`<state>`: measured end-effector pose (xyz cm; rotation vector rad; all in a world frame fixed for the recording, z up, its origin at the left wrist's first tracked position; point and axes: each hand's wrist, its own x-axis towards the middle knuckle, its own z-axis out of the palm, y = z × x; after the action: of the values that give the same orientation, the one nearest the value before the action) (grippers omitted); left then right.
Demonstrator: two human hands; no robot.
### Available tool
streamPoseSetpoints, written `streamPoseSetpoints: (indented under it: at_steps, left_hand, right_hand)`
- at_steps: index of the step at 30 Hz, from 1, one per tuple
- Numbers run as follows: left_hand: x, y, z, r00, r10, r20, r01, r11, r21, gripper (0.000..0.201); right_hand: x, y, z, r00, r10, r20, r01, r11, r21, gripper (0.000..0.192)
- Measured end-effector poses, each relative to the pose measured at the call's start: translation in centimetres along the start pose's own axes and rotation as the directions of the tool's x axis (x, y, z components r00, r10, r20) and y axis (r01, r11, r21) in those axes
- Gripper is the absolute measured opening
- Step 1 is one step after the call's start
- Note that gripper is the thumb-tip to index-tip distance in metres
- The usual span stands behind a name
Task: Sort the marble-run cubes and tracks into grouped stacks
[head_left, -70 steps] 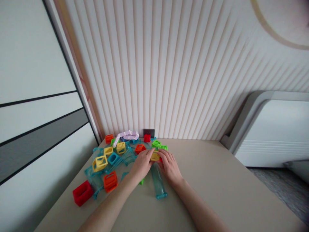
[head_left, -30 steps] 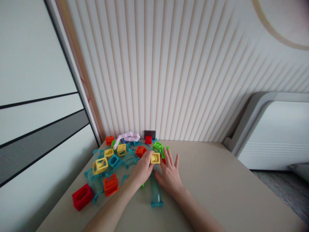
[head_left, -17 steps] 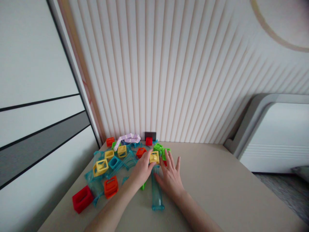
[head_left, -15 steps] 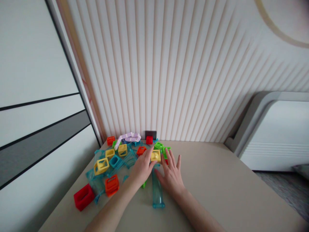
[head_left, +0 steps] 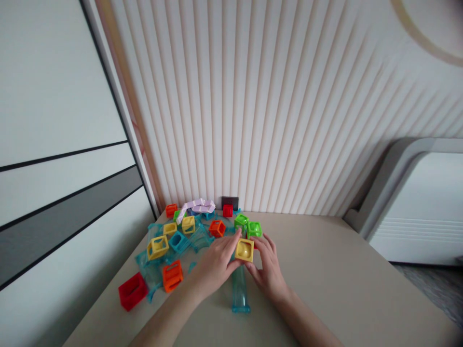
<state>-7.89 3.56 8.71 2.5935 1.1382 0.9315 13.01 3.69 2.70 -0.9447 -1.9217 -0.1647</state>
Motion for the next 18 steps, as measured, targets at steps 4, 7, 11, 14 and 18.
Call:
streamPoseSetpoints:
  at_steps: [4, 7, 11, 14, 18]
  left_hand:
    - [-2.5, -1.2, -5.3, 0.995, -0.046, -0.087, 0.054, 0.994, 0.093, 0.041]
    - [-4.5, -4.7, -10.5, 0.944, -0.256, -0.210, 0.286, 0.950, 0.125, 0.036]
    - [-7.4, -10.5, -14.5, 0.839, -0.516, -0.170, 0.543, 0.812, 0.215, 0.058]
    - [-9.5, -13.3, -14.4, 0.813, -0.582, -0.012, 0.574, 0.797, 0.189, 0.073]
    - [-11.0, -14.5, -12.2, 0.816, -0.578, 0.028, 0.571, 0.812, 0.122, 0.074]
  right_hand:
    - [-0.5, 0.3, 0.1, 0.994, 0.098, -0.050, -0.096, 0.995, 0.042, 0.043]
    - [-0.6, 0.3, 0.2, 0.992, 0.122, -0.038, -0.120, 0.992, 0.046, 0.041]
    - [-0.5, 0.0, 0.2, 0.993, 0.115, -0.007, -0.114, 0.992, 0.053, 0.043]
    - [-0.6, -0.1, 0.2, 0.992, 0.125, 0.007, -0.125, 0.991, 0.051, 0.043]
    - [-0.8, 0.1, 0.3, 0.988, 0.151, 0.002, -0.151, 0.986, 0.065, 0.042]
